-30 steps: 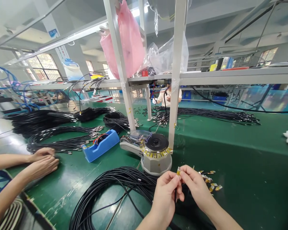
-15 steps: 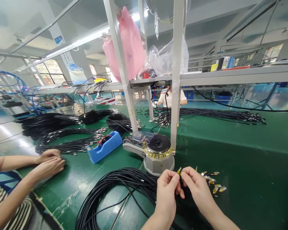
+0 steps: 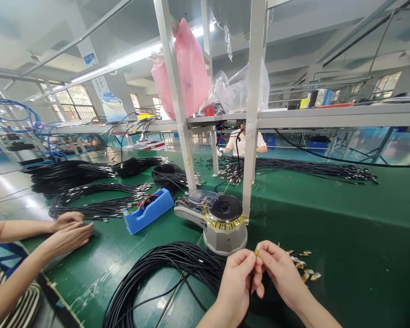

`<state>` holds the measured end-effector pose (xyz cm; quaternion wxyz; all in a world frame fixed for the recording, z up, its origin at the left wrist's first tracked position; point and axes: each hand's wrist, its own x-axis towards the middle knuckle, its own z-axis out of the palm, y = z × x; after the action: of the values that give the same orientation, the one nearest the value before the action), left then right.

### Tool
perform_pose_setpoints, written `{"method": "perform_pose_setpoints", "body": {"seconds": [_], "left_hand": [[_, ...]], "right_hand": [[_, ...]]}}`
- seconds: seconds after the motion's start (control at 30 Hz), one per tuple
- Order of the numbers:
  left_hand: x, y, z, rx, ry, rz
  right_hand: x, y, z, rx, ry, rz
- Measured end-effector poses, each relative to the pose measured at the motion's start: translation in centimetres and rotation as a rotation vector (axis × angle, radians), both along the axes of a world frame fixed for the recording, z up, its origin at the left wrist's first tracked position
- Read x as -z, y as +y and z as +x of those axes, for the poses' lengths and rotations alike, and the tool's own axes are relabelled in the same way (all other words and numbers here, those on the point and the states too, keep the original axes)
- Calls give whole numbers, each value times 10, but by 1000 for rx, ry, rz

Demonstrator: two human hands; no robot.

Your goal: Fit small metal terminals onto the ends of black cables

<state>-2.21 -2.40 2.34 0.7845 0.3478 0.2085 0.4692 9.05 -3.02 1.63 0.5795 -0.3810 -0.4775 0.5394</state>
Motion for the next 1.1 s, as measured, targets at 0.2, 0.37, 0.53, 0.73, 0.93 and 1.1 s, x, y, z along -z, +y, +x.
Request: {"method": "perform_pose_setpoints", "body": {"seconds": [0.2, 0.37, 0.53, 0.73, 0.93, 1.1], "left_hand": [[0, -1, -2, 131, -29, -10], [-2, 2, -2, 43, -27, -14], [-4, 1, 0, -74, 58, 54], [-4, -2, 3, -147, 152, 104], [-3, -3, 4, -167, 149, 86], [-3, -6, 3, -16, 156, 77]], "right_hand": [[-7, -1, 6, -28, -1, 0], [-9, -2, 7, 8, 56, 9], [-15, -6, 0, -65, 107, 11], [-20, -6, -7, -99, 70, 21], [-21, -5, -4, -138, 56, 96], [-11, -3, 8, -93, -15, 98]]}}
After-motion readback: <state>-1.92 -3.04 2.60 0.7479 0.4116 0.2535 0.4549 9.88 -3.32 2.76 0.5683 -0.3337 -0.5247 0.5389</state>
